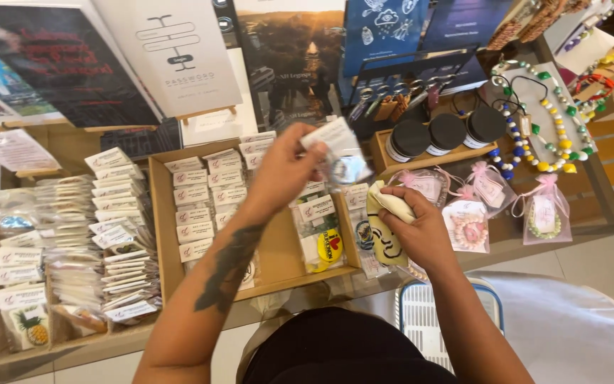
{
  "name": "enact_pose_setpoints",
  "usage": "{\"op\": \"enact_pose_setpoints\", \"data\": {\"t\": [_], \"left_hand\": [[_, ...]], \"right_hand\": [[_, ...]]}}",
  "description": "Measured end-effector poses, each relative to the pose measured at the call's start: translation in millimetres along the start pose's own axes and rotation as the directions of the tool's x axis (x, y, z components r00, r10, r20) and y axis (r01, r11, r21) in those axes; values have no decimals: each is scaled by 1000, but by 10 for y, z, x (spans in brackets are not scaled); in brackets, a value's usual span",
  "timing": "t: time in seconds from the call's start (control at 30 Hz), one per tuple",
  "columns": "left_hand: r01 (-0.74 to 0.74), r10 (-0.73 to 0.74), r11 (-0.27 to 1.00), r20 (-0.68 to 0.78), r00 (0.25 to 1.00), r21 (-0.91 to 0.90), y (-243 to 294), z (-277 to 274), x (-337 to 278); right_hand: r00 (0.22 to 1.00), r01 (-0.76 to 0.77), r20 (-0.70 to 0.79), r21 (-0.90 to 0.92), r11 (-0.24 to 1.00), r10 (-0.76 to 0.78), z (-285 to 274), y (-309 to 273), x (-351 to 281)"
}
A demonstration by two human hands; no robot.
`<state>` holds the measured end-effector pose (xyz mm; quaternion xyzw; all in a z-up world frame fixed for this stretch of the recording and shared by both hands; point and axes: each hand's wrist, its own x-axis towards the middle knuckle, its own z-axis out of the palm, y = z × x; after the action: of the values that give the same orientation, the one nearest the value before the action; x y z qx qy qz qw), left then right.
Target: Sorting and cleaning souvenir items like pins and stickers for display.
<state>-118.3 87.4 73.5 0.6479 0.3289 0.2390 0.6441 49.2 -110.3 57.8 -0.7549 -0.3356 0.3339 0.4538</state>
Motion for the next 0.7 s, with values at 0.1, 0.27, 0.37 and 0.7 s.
{"op": "enact_pose_setpoints", "data": {"t": [0.1,0.27,0.37,0.7], "left_hand": [[-16,19,997,-32,999,71,69,-487,-184],[76,-64,973,-63,996,216,-96,-907,-383],[189,-172,945,-85,981,267,-392,-993,-399],[243,-190,851,-158,969,466,-926,-916,-288]], "right_hand": [[997,-55,53,91,994,51,113,-131,-50],[988,58,136,117,991,-73,324,-219,-58],[989,32,143,60,998,-40,431,-234,-39],[989,34,142,20,999,-36,503,-154,-74]]}}
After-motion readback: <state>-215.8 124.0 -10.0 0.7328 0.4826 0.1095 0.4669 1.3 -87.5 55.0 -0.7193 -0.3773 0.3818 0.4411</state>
